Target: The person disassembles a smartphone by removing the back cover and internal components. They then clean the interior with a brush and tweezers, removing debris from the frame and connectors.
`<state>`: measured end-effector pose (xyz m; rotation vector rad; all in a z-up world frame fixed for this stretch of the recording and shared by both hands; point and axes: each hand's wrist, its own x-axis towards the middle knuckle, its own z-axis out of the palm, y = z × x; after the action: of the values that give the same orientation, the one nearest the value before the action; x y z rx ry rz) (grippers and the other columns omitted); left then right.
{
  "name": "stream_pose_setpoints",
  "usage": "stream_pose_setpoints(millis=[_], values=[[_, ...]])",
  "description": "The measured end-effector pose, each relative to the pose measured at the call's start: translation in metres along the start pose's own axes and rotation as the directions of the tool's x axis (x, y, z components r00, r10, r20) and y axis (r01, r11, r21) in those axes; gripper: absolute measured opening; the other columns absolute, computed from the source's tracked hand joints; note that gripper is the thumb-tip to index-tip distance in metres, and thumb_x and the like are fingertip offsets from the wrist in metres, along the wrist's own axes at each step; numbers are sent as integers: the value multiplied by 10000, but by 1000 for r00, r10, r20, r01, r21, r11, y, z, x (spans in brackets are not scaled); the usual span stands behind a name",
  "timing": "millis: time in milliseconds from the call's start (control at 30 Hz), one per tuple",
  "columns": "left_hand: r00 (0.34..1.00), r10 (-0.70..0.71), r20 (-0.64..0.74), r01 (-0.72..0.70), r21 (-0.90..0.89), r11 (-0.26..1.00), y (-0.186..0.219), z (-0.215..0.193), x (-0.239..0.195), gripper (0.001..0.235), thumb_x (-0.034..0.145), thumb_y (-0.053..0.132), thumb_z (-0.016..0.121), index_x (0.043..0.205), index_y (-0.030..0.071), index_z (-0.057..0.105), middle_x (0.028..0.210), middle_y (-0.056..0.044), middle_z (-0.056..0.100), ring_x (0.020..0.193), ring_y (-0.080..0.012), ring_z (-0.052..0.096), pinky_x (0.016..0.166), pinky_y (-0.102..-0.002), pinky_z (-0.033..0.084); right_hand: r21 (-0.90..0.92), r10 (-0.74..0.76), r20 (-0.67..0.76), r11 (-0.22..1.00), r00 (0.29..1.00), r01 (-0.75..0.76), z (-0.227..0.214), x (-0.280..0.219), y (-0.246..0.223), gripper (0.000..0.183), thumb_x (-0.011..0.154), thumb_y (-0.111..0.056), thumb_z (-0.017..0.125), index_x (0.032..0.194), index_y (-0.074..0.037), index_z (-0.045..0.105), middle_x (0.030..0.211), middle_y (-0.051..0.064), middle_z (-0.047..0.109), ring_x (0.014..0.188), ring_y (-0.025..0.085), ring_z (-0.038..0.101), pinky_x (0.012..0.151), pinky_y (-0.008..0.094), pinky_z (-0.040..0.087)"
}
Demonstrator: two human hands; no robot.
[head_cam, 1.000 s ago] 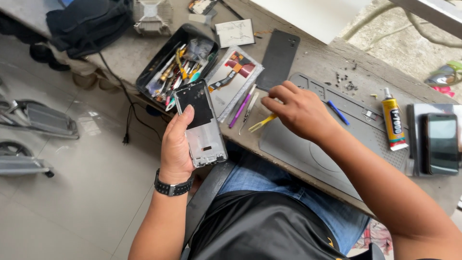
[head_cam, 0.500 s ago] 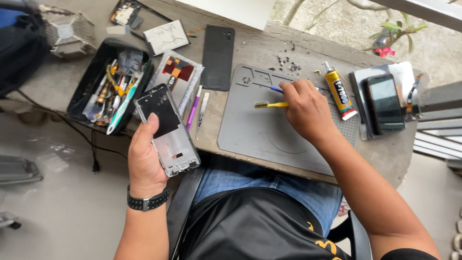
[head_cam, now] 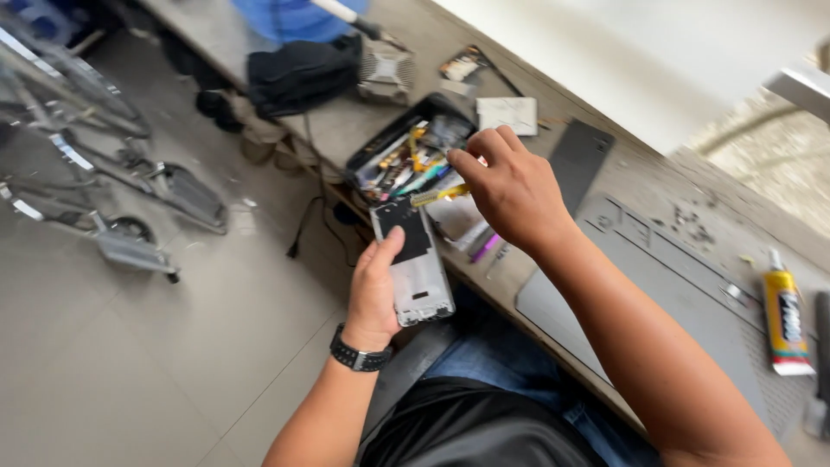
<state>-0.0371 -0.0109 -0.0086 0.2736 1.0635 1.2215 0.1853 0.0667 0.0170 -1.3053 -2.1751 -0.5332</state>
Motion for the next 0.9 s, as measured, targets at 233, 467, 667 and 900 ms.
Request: stream_pose_setpoints(millis=[233,467,667,900], values=[[998,6,65,-8,35,999,10,-4,0,238,1044,227,841,1182,34,865,1158,-236,900,1008,-349,884,882,-518,742,353,229,237,885,944,-304,11,19,13,422,966,-80,906,1372,-173,836,1148,95,780,983,278,775,784,329,659],[972,-121,202,92,146,985,-15,4,6,320,1075,211,759,1319,14,821,1180,-184,878,1010,-288,852,901,-450,698,436,620,431,493,656,-753,-133,-147,70,247,1165,-3,743,1407,-45,766,1046,109,685,976,278,713,837,391,591],[891,-287,351,194,278,941,-36,35,-15,373,1102,237,694,1405,39,784,1248,-120,846,1071,-278,815,931,-418,669,230,595,527,588,607,-776,-209,-254,23,277,1072,-111,842,1341,-177,858,1050,-3,706,923,150,675,853,301,511],[884,-308,352,218,273,937,-79,51,-41,237,1081,161,730,1267,20,777,1164,-333,866,1043,-413,875,900,-558,728,299,545,559,570,624,-765,-190,-249,-12,143,902,-35,914,1007,-108,850,945,135,814,848,394,813,787,502,644]])
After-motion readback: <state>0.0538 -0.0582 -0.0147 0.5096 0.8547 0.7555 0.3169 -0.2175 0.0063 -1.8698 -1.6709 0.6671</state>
